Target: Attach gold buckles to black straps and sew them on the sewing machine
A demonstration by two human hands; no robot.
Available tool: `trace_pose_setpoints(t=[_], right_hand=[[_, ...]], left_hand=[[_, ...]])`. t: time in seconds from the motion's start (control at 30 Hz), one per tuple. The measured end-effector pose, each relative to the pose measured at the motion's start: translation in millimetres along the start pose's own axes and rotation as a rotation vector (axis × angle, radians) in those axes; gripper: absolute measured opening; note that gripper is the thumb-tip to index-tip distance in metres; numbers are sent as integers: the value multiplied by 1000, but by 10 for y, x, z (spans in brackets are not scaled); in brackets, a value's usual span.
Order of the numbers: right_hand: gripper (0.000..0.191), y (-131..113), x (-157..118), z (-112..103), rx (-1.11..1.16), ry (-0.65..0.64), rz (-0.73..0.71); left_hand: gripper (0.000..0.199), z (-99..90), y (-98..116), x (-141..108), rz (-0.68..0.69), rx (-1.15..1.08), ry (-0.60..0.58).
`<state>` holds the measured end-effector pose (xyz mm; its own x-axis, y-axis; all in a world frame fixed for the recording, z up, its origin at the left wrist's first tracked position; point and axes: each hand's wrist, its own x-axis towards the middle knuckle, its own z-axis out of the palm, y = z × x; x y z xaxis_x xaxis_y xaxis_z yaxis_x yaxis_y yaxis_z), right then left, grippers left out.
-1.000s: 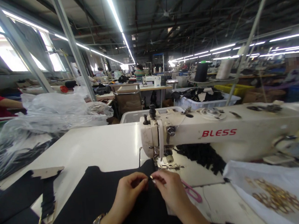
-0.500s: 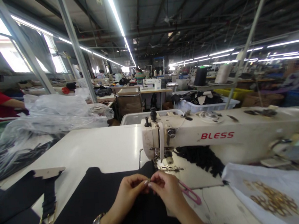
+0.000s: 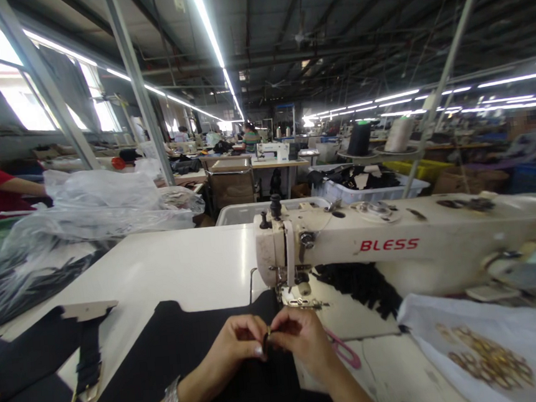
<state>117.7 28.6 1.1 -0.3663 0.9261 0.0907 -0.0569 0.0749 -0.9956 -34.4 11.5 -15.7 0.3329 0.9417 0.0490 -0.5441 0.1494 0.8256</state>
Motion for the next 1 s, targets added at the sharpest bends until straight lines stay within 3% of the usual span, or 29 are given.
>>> trace_pose_setpoints(t=[0.2,0.37,0.53,0.8,1.0], right_hand=[[24,-38,-24,-7,49,-87,-97],[19,-47,-39,-4,-4,-105,-133],[20,-8,-44,-11,-137,-45,-132],[16,-61,-55,21,-279,33,-87],[14,-44,-70,25,-228,-11,-164]], left_hand=[[37,27,64,-25,-160,-182,-96],[35,50,19,-33,-156,-99,-45],[33,38,14,-29,-167,5,-2],[25,50,137,-7,-16,179,84],[30,78,174,-13,43,164,168]])
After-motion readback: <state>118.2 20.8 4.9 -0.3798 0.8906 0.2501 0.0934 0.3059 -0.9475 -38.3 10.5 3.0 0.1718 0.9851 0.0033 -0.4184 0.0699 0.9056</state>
